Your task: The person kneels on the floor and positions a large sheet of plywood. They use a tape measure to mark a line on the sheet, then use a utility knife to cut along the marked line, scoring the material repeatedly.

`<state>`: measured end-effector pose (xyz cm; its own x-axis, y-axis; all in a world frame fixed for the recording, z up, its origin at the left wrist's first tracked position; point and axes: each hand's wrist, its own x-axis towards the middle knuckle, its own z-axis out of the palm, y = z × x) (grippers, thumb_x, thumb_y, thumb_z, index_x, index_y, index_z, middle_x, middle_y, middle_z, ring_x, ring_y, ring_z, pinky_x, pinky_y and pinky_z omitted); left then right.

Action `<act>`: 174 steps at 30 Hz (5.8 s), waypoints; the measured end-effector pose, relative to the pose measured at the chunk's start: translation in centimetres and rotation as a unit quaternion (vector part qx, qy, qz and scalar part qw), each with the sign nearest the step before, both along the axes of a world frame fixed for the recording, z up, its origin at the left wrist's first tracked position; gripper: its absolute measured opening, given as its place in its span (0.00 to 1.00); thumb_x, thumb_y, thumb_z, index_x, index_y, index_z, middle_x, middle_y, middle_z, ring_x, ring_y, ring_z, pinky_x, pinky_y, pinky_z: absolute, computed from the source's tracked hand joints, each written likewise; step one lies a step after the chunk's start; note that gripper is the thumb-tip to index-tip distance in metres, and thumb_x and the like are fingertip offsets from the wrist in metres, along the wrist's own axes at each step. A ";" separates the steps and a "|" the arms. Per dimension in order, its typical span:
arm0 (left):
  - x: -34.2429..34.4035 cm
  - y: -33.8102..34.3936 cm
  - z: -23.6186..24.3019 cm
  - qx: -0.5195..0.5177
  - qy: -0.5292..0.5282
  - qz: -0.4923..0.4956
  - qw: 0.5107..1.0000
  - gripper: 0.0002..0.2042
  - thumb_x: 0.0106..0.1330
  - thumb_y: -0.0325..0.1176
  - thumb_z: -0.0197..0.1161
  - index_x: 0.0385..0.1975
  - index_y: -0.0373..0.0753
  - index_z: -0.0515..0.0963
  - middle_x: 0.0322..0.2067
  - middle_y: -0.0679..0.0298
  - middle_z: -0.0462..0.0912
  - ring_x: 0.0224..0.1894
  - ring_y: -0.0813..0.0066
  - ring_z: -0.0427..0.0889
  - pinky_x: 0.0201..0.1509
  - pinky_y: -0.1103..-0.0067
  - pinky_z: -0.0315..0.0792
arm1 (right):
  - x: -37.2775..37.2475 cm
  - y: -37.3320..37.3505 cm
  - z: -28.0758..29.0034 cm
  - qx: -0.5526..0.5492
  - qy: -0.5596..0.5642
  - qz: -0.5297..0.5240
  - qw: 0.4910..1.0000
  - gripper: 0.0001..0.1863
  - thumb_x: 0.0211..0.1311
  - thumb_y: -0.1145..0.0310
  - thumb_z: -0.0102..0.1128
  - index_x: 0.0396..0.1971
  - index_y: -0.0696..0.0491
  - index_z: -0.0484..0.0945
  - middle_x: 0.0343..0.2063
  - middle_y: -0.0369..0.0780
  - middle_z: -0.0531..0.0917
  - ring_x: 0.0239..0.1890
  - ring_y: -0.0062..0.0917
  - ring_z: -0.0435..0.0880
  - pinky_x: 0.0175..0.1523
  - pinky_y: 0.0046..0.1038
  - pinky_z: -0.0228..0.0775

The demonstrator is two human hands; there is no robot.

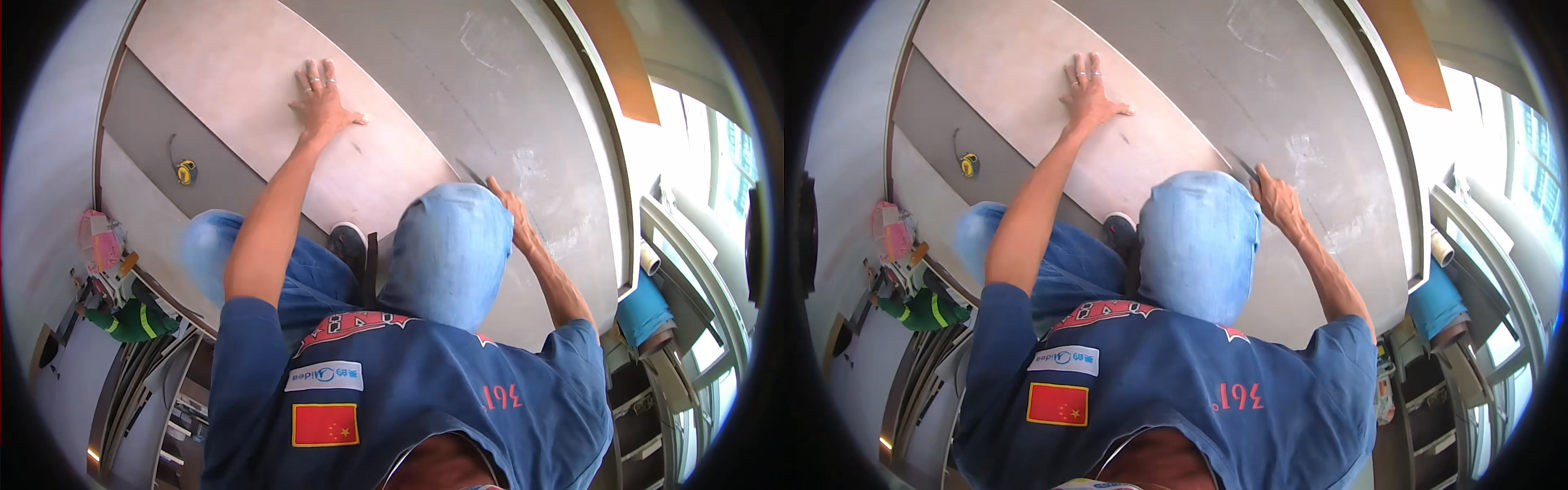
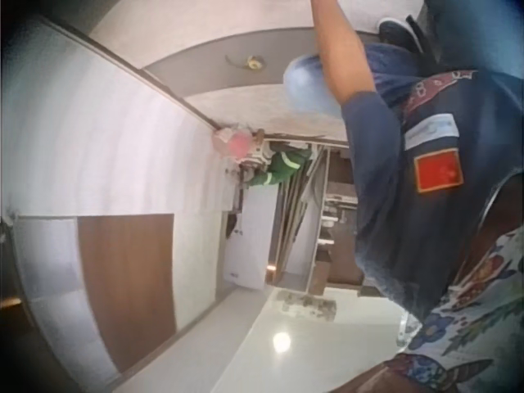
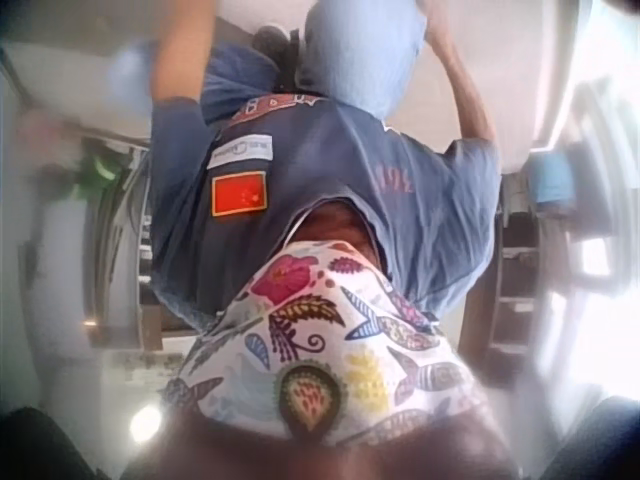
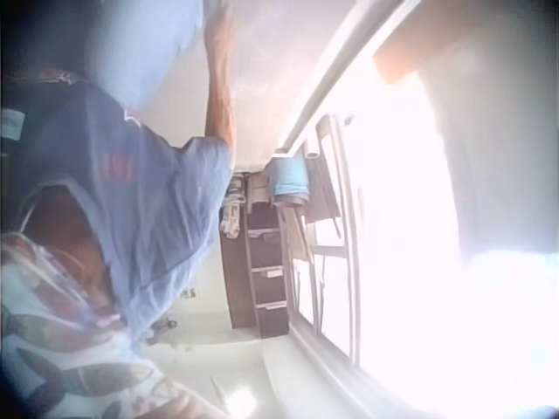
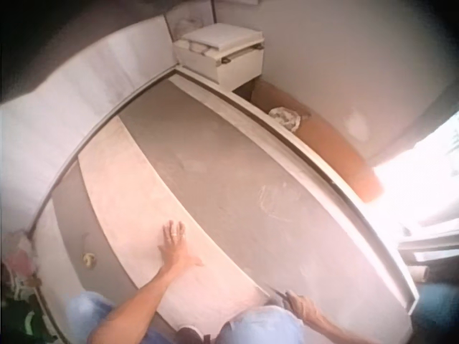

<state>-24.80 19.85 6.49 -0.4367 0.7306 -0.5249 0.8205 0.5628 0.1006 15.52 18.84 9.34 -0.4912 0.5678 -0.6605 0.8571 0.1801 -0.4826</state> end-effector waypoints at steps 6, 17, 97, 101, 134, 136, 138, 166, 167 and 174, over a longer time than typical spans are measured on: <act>0.2 0.1 0.6 -0.018 -0.013 0.007 1.000 0.70 0.32 0.53 0.83 0.75 0.46 0.39 0.75 0.52 0.32 0.76 0.46 0.32 0.64 0.31 0.52 | -20.2 8.6 -4.4 0.118 0.096 0.003 0.988 0.15 0.70 0.57 0.48 0.44 0.54 0.67 0.25 0.53 0.83 0.31 0.52 0.83 0.35 0.50 0.75; 0.0 -0.4 -0.2 -0.004 -0.012 -0.004 1.000 0.69 0.34 0.53 0.83 0.75 0.46 0.40 0.75 0.52 0.33 0.76 0.45 0.32 0.64 0.31 0.51 | -14.5 5.3 -5.4 0.074 0.096 0.029 0.992 0.12 0.69 0.61 0.50 0.45 0.51 0.66 0.24 0.54 0.81 0.30 0.56 0.80 0.34 0.55 0.69; -0.1 -0.4 1.9 -0.005 -0.042 -0.003 0.999 0.69 0.34 0.53 0.82 0.75 0.45 0.36 0.75 0.50 0.29 0.75 0.41 0.26 0.62 0.28 0.46 | -5.0 -6.3 5.7 0.017 0.124 -0.396 0.910 0.11 0.64 0.66 0.59 0.43 0.53 0.77 0.26 0.36 0.81 0.26 0.19 0.77 0.30 0.26 0.69; -0.1 -0.1 2.1 -0.019 -0.044 -0.003 0.999 0.70 0.35 0.54 0.82 0.75 0.45 0.36 0.75 0.50 0.29 0.75 0.41 0.26 0.62 0.27 0.45 | -4.6 -2.6 9.1 0.006 0.088 -0.404 0.910 0.11 0.61 0.65 0.59 0.39 0.55 0.78 0.20 0.36 0.79 0.24 0.20 0.78 0.29 0.28 0.69; 0.2 0.0 -0.8 -0.010 -0.034 0.004 0.999 0.70 0.31 0.52 0.83 0.74 0.42 0.39 0.75 0.47 0.33 0.75 0.39 0.31 0.60 0.24 0.45 | -7.7 39.9 -7.2 0.084 0.016 -0.088 0.992 0.25 0.62 0.47 0.63 0.37 0.58 0.85 0.17 0.35 0.73 0.24 0.21 0.72 0.33 0.31 0.67; -0.2 0.1 0.0 -0.013 -0.031 0.001 0.999 0.70 0.32 0.51 0.83 0.75 0.41 0.38 0.74 0.46 0.32 0.75 0.38 0.30 0.59 0.25 0.48 | -8.8 39.2 -5.1 0.095 0.044 -0.071 0.992 0.26 0.60 0.44 0.65 0.38 0.56 0.85 0.18 0.31 0.71 0.24 0.19 0.70 0.32 0.28 0.64; -0.2 0.2 0.5 -0.025 -0.033 0.005 0.999 0.70 0.32 0.50 0.83 0.75 0.42 0.38 0.74 0.46 0.32 0.75 0.39 0.30 0.60 0.26 0.48 | -9.7 38.7 -3.2 0.109 0.049 -0.059 0.991 0.27 0.61 0.45 0.64 0.41 0.56 0.84 0.18 0.31 0.71 0.25 0.19 0.69 0.33 0.28 0.64; 0.1 0.3 0.6 -0.015 -0.046 0.022 0.999 0.67 0.36 0.48 0.83 0.74 0.42 0.40 0.75 0.48 0.33 0.75 0.40 0.29 0.63 0.29 0.49 | -8.9 37.1 -0.2 0.181 0.119 -0.061 0.974 0.23 0.64 0.51 0.62 0.47 0.56 0.81 0.33 0.42 0.84 0.40 0.29 0.81 0.49 0.30 0.70; 0.1 0.4 0.7 -0.018 -0.042 0.021 0.999 0.67 0.36 0.47 0.83 0.74 0.42 0.40 0.75 0.48 0.33 0.75 0.40 0.29 0.63 0.29 0.49 | -8.8 37.7 -2.0 0.189 0.119 -0.049 0.973 0.23 0.64 0.51 0.61 0.47 0.55 0.81 0.35 0.44 0.85 0.41 0.33 0.82 0.50 0.31 0.71; 0.3 0.0 0.4 -0.015 -0.020 0.021 0.999 0.67 0.34 0.49 0.83 0.74 0.42 0.42 0.74 0.49 0.36 0.76 0.42 0.32 0.63 0.31 0.52 | -5.4 33.9 -8.0 0.325 0.097 -0.075 0.938 0.14 0.67 0.59 0.57 0.46 0.51 0.82 0.35 0.50 0.85 0.38 0.47 0.84 0.42 0.40 0.75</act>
